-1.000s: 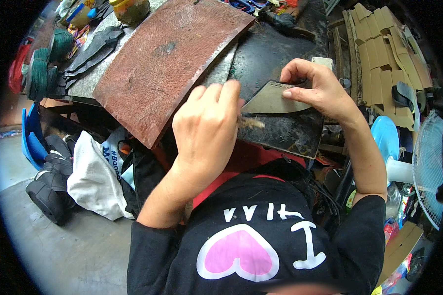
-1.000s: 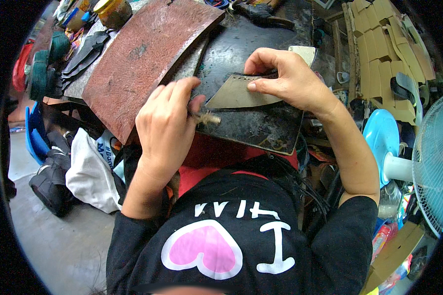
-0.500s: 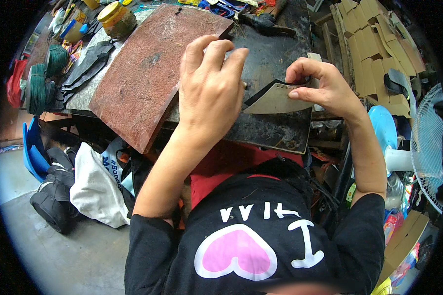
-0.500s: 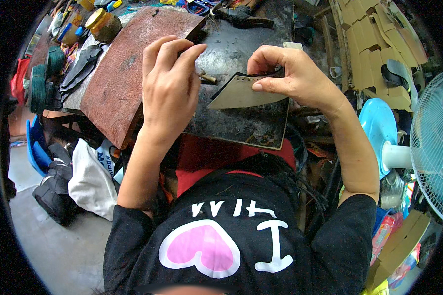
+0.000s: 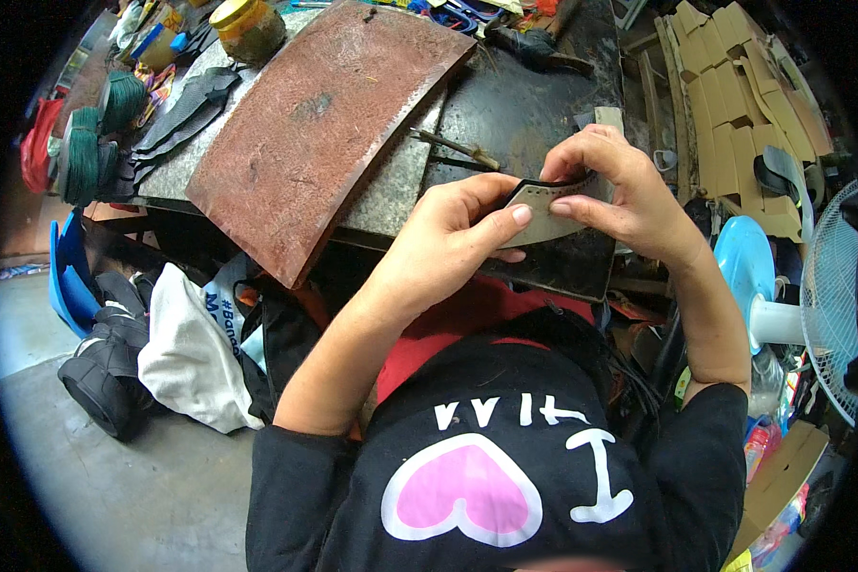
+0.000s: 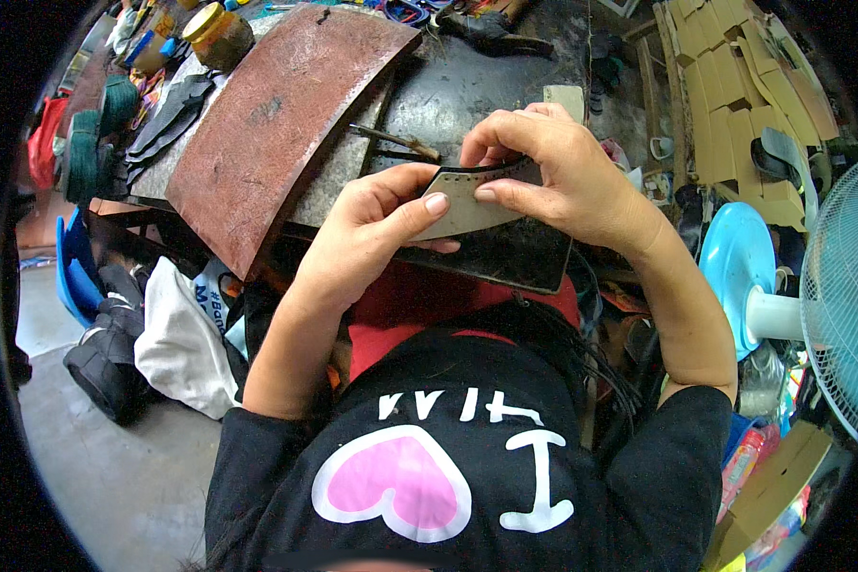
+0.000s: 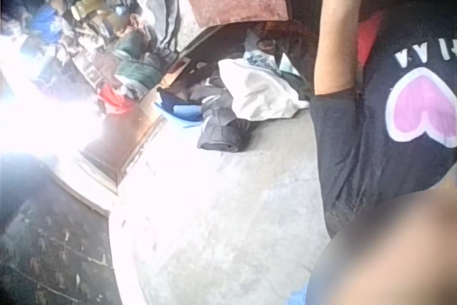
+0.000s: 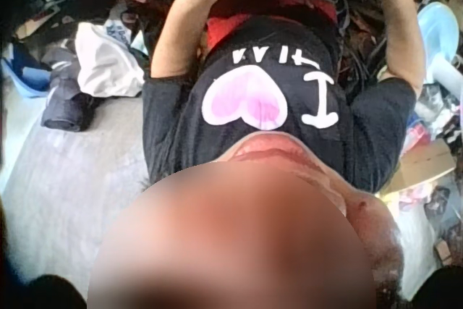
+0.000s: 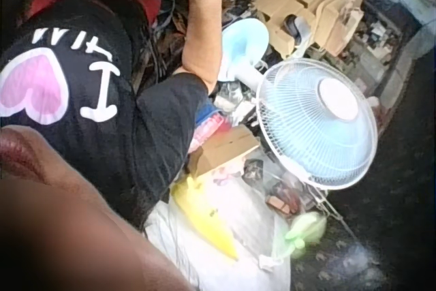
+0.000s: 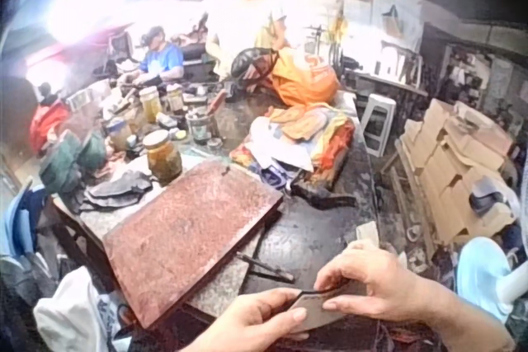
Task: The person aligns a curved shoe upper piece on a workbench, then uses a hammer to tap along the stitched edge to flatten and set the seam. The person repeatedly repositions the piece and continues hammering along different sections of the edge.
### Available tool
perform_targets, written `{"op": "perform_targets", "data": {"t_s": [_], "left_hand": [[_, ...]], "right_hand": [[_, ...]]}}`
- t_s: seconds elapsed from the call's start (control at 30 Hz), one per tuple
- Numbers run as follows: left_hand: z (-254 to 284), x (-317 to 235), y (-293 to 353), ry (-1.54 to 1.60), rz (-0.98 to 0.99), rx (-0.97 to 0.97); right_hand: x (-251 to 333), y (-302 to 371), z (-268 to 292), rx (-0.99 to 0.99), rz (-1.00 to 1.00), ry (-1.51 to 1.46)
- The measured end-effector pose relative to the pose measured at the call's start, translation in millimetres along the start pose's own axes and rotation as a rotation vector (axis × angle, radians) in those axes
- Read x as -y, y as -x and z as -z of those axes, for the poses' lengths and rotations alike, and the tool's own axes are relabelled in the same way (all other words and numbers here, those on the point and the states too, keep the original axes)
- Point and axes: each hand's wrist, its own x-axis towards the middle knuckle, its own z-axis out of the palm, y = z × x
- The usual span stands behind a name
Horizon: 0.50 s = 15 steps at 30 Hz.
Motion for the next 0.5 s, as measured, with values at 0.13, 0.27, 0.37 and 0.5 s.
{"op": "perform_targets", "data": {"t_s": [0.13,0.27,0.37,0.5], "left_hand": [[-1.5,4.9,5.3,-0.013,-0.031,-0.044],[-6.8,10.4,10.3,-0.055,-0.062,-0.143],[-6.9,13.5,10.3,-0.072,-0.095,-0.169],[-8.4,17.1,11.8,-0.127,-0.135,-0.221]], "right_hand": [[1.5,-0.3,-3.5,-0.005,0.012,0.007],[1.5,-1.8,-7.9,-0.041,0.063,0.01],[1.2,-3.7,-10.7,-0.066,0.091,0.021],[2.3,-5.8,-15.5,-0.076,0.043,0.006]]}}
